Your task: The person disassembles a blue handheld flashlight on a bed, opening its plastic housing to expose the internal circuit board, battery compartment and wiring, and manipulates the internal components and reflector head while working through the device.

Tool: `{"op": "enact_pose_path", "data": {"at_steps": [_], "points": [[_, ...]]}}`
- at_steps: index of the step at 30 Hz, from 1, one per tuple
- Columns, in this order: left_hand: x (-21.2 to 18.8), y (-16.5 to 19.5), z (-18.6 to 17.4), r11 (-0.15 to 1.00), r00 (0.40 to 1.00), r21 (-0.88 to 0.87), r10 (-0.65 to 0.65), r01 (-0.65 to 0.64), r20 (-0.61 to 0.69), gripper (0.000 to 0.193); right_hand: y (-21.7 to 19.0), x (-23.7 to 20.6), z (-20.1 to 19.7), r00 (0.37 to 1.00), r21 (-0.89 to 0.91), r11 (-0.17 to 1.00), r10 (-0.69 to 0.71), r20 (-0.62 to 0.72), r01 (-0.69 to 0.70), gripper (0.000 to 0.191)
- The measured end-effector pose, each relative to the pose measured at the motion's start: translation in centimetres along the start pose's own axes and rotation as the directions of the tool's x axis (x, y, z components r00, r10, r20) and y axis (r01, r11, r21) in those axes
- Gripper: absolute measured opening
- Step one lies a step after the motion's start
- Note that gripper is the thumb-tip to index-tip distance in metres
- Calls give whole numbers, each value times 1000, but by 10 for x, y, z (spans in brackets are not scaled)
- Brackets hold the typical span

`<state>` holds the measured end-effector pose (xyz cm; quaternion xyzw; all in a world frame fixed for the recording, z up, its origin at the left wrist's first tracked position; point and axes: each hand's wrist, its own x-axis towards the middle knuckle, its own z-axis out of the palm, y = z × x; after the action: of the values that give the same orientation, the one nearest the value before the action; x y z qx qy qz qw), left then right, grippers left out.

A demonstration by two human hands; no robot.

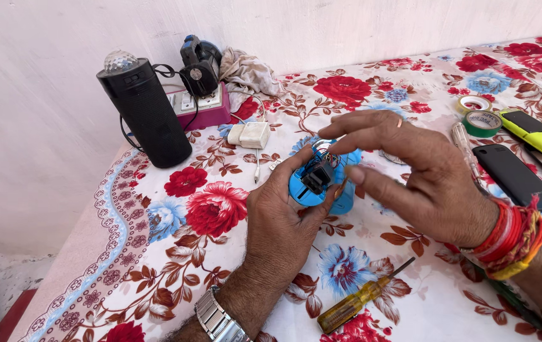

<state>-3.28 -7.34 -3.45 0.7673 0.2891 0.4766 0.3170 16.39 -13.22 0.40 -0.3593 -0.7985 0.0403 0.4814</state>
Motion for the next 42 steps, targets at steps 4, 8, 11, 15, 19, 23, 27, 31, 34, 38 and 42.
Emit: {"op": "enact_pose_path", "data": {"at_steps": [4,8,11,15,19,23,27,31,34,38,42], "points": [[-1,1,-1,1000,1000,21,-6,6,-11,59,-8,6,15,1000,84,996,1,31,-3,37],[-1,0,1,991,991,-32,-132,131,-9,60,0,11,18,995,151,988,15,100,-30,36],[-1,-3,2,979,981,-70,-191,190,-13,55,6,9,21,993,148,988,29,116,-46,36],[4,-13,2,887,935,-298,-339,353,100,49,16,11,26,994,143,990,-14,110,-2,31],[7,-23,1,763,864,-405,-450,504,227,53,18,13,31,987,64,996,44,155,-55,29],[9,-28,-6,878,897,-218,-377,425,231,54,13,19,29,984,1,999,42,176,-43,35],[3,-26,-16,958,939,-80,-250,275,237,56,9,26,31,967,-39,998,59,246,-51,33],[1,-21,-28,937,919,-55,-326,346,220,60,11,33,42,953,-152,986,110,280,-70,24],[0,-19,-34,908,920,-186,-338,374,200,62,18,37,43,952,-86,995,74,296,-51,23],[-4,-18,-37,955,951,-36,-288,293,113,55,26,35,41,958,12,999,39,284,-44,24],[-3,-18,-35,969,969,25,-245,245,16,52,27,35,44,969,-47,999,4,248,8,21]]}}
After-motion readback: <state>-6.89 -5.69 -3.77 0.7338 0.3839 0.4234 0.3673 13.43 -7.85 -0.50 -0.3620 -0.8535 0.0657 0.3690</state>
